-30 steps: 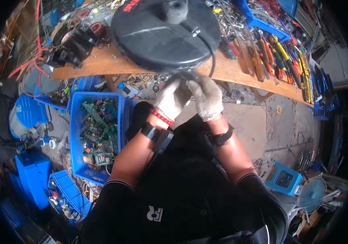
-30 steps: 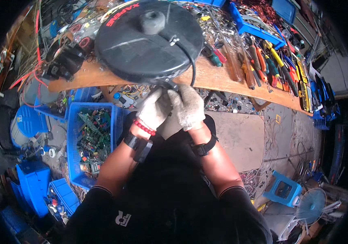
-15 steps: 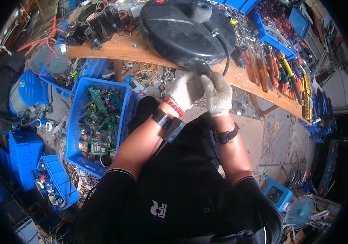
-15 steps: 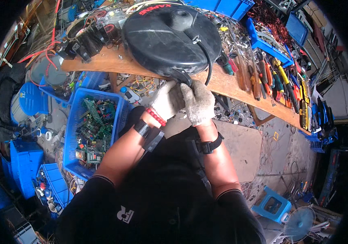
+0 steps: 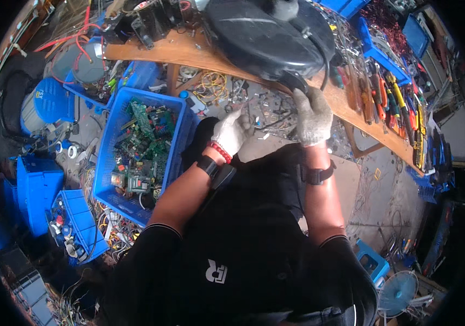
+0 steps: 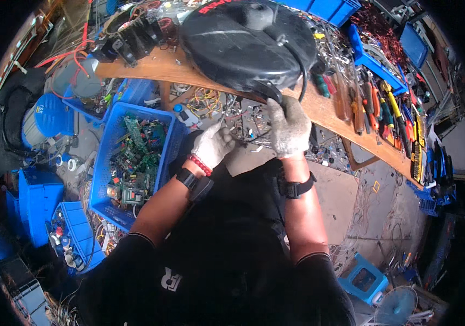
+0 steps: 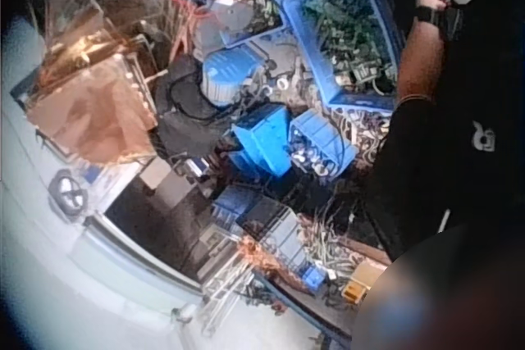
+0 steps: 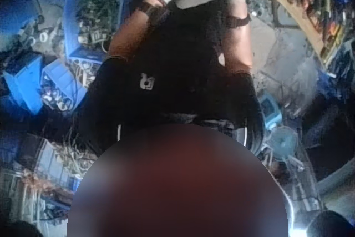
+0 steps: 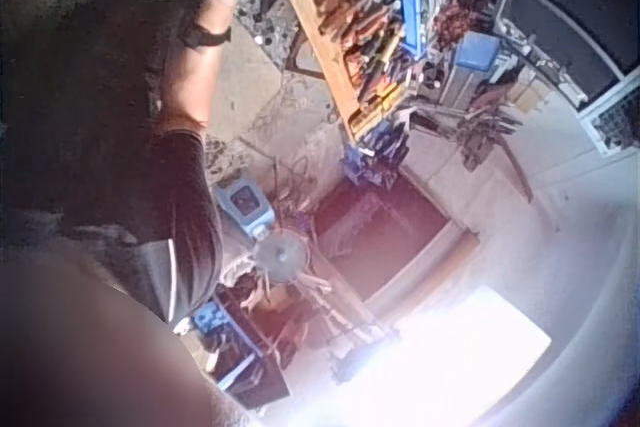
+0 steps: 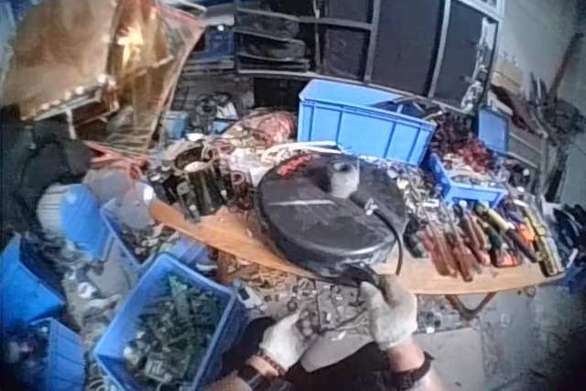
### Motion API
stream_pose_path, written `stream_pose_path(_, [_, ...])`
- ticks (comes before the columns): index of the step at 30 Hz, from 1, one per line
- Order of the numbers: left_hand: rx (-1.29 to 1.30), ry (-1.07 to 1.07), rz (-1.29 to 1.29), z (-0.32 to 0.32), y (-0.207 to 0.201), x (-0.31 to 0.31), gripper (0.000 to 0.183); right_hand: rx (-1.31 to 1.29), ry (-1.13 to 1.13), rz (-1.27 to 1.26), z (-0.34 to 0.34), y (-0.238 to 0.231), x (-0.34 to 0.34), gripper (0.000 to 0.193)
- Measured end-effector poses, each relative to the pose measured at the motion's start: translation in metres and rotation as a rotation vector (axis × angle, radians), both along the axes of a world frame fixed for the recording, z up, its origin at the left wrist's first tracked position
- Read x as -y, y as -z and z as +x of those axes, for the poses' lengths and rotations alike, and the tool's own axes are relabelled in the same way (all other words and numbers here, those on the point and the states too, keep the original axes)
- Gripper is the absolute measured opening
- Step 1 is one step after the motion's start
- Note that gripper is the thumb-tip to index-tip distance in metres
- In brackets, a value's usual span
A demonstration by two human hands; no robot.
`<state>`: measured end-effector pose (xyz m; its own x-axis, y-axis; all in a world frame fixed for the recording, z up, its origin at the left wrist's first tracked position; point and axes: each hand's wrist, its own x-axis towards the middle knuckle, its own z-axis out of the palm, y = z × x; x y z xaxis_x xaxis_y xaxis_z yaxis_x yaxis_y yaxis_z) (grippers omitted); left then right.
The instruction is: Disassembling and inspecting a hub motor or similar electronic component using a screwdriver at a low workbench.
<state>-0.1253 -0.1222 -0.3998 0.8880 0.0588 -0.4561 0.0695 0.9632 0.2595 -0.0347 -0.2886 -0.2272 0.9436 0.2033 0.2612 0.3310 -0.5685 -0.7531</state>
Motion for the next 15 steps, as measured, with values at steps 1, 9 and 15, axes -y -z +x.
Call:
stream_pose_path(1, [-0.001,-0.011,0.015,-0.007,-0.002,-0.007,0.013,0.008,-0.003,-0.016,0.003,0.008,0.006,0.029])
stream_pose_path(9, [-0.139,-0.351,1.151,-0.011,-0.067,-0.100,0.011,-0.021,0.006,-0.035,-0.002,0.037,0.022,0.029])
stream_pose_path(15, [0.298,-0.236,2.679,0.075,-0.153,-0.220,0.016,0.047,-0.028,0.035,-0.004,0.036,0.020,0.032])
